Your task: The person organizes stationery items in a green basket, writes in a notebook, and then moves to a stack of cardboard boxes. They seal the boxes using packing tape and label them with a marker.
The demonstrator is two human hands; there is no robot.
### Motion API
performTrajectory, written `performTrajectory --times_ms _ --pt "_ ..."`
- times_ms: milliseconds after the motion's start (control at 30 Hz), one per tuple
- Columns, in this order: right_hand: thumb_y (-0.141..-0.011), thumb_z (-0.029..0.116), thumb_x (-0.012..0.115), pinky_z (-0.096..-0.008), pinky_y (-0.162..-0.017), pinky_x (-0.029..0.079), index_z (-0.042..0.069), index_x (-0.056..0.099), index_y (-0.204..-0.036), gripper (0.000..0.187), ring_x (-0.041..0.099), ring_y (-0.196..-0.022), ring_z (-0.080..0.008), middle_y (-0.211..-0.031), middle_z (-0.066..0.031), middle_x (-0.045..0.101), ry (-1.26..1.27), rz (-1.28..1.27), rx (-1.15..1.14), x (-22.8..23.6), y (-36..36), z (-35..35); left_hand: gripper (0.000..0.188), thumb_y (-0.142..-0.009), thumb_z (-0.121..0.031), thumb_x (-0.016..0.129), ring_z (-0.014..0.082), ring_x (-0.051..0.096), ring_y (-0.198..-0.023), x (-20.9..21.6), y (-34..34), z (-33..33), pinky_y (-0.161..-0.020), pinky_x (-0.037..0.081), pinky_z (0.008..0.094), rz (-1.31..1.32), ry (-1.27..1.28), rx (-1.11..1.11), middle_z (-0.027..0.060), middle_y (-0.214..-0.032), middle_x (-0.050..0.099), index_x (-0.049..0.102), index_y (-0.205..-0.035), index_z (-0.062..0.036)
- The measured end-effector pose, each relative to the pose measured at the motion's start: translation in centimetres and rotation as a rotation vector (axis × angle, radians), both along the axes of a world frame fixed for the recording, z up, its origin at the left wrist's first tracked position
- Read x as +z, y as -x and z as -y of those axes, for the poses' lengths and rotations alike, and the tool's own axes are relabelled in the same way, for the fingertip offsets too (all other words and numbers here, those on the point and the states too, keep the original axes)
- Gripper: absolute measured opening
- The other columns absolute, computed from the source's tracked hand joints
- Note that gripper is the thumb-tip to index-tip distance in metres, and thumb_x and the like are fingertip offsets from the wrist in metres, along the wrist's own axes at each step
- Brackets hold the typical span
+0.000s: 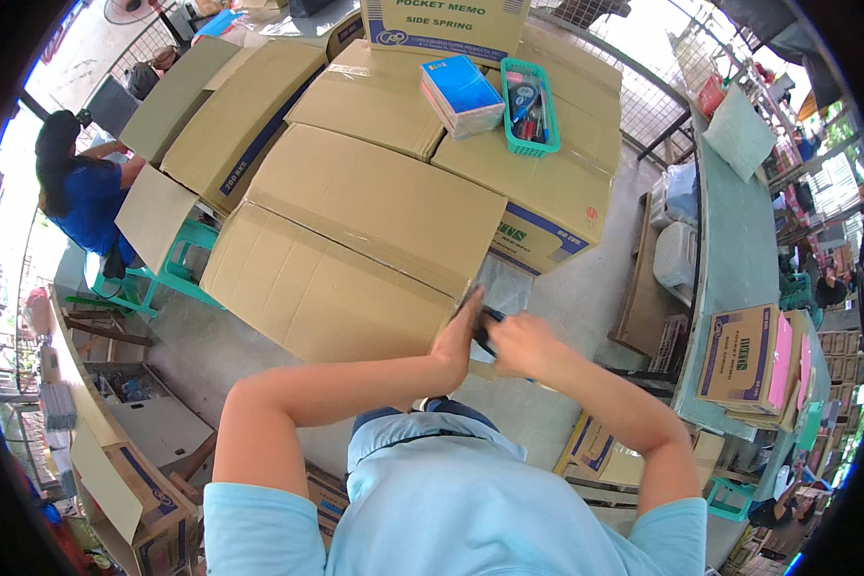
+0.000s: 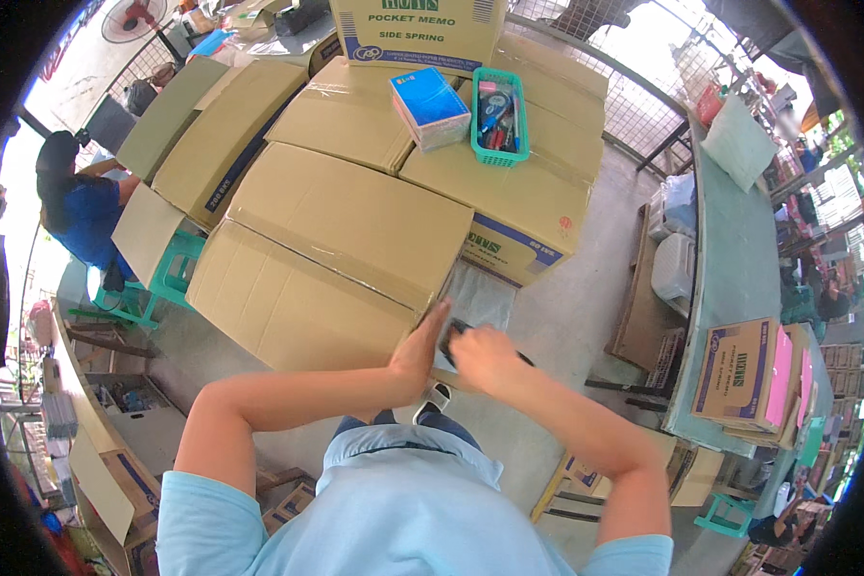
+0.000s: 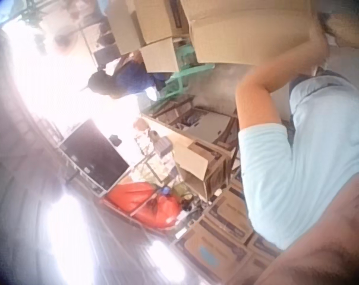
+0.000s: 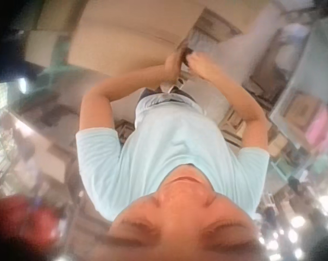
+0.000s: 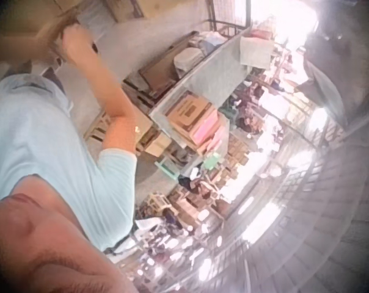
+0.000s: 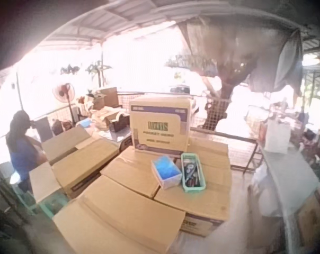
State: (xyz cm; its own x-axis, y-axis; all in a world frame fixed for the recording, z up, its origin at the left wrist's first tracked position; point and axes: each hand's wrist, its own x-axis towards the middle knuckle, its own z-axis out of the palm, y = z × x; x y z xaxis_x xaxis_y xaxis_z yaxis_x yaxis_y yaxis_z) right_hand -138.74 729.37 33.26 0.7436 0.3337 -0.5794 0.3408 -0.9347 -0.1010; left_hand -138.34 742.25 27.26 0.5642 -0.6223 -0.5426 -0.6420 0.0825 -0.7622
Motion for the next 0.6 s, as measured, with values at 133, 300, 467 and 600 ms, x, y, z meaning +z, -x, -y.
performTrajectory --times_ms 133,300,467,600 --pt "-0.065 0.025 0.067 -0.0423 -0.069 0.055 0.007 0.063 -0.107 0.046 0.065 -0.087 -0.0271 -0.096 -0.0125 0.067 0.268 -0.296 0.161 -8.5 -0.4 -0.6 0.068 -0.088 -0.054 0.040 0.0325 0.019 -0.136 -1.0 -1.0 2.6 -0.107 0.008 0.0593 -0.346 -0.077 0.097 0.0076 -0.147 0.028 0.033 -0.142 -0.0121" --pt "-0.062 0.028 0.069 -0.0437 -0.068 0.053 0.020 0.062 -0.115 0.053 0.064 -0.084 -0.0324 -0.096 -0.0138 0.064 -0.022 -0.255 -0.070 -15.2 8.6 10.7 0.057 -0.092 -0.046 0.040 0.0298 0.033 -0.130 -4.4 -4.0 4.7 -0.106 0.018 0.0545 -0.902 0.279 0.439 0.0098 -0.140 0.040 0.039 -0.139 -0.0139" --pt "-0.058 0.020 0.070 -0.0382 -0.054 0.050 0.031 0.056 -0.124 0.068 0.058 -0.066 -0.0303 -0.076 -0.0142 0.051 -0.452 0.597 -0.418 4.7 9.7 8.1 0.052 -0.093 -0.048 0.043 0.0296 0.055 -0.107 5.8 -2.3 0.9 -0.095 0.040 0.0389 -1.419 1.978 1.294 0.0140 -0.113 0.059 0.055 -0.121 -0.0067" --pt "-0.056 0.020 0.073 -0.0351 -0.051 0.049 0.031 0.058 -0.122 0.069 0.055 -0.063 -0.0259 -0.076 -0.0097 0.049 -0.600 0.912 -0.206 7.1 6.9 5.2 0.057 -0.093 -0.054 0.042 0.0269 0.060 -0.095 14.9 -2.6 -3.0 -0.086 0.046 0.0351 -1.504 1.983 1.103 0.0127 -0.098 0.065 0.066 -0.102 -0.0022"
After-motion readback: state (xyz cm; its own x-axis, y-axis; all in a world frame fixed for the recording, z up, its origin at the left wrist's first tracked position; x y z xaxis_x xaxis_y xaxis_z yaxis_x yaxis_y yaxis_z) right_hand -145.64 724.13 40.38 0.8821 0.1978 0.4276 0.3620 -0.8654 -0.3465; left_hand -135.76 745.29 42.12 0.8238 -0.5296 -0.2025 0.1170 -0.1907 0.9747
